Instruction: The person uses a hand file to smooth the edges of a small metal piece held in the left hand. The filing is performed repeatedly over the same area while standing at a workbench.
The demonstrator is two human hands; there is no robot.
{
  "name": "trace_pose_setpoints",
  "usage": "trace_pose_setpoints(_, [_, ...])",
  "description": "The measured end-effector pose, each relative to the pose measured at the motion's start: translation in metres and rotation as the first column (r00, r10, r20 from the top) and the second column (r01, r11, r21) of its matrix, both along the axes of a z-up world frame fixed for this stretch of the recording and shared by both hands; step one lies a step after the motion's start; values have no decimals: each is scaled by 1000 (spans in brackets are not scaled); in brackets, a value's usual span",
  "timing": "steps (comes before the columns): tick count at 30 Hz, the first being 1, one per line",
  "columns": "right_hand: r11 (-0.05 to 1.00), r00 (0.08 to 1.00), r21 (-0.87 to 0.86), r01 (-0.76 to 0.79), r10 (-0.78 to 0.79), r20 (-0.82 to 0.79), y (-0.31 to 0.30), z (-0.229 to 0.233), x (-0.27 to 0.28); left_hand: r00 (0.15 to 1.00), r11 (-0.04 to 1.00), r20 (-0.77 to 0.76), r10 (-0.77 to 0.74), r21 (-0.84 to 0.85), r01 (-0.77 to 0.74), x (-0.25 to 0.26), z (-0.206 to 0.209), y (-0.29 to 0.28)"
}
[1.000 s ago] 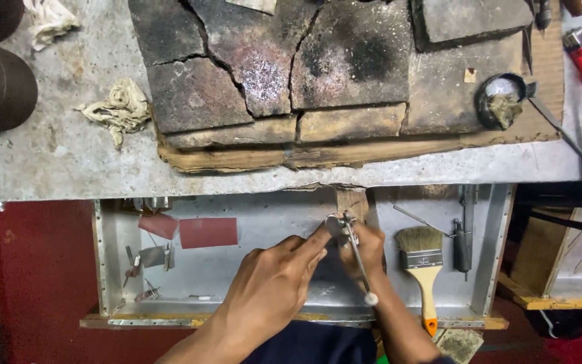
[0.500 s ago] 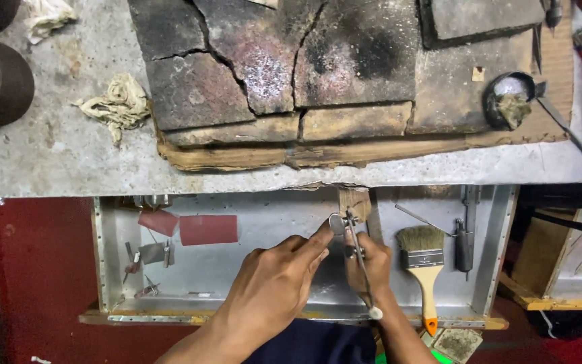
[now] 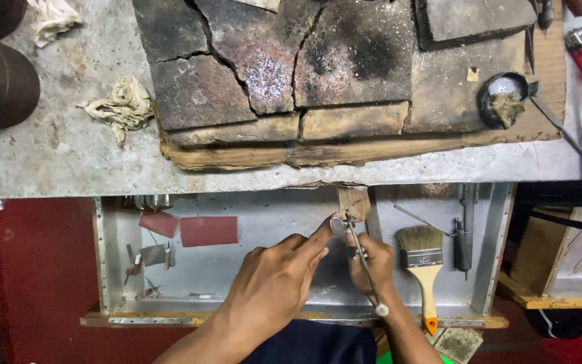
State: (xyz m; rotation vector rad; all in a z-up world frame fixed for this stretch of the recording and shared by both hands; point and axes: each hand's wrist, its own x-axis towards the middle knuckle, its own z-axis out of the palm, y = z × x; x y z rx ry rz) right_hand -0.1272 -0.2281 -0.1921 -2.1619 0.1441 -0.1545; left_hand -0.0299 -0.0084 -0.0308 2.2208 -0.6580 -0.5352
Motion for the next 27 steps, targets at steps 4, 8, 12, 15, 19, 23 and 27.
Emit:
trace_pose_setpoints(4, [997,975,-9,-76,76,209,6,-2,33,1000,1000,6,-7,-9,7,-1,4,-1])
trace_pose_setpoints(8, [997,979,-76,3,12,203,2,-35,23,999,998,45,-11,-54,14,-2,1,-1])
trace_pose_setpoints(12, [999,1000,-34,8,-9,-9,9,5,-1,999,1000,-50,-6,-21,5,3,5,0])
trace_pose_setpoints(15, [998,995,-29,-56,58,76,2,-11,4,1000,1000,-6,-12,-18,11,1,2,-1])
trace_pose_setpoints(19, [998,971,-48,-43,53,232,13,-1,39,1000,1000,21,-17,11,16,-4,-3,-1])
trace_pose_setpoints(23, [999,998,-42,-11,13,65,3,-15,1,1000,999,-1,9,-40,-9,1,1,0])
trace_pose_setpoints(27, [998,997,-34,46,-48,-63,6,6,-6,1000,1000,-26,5,4,-5,-2,1,0])
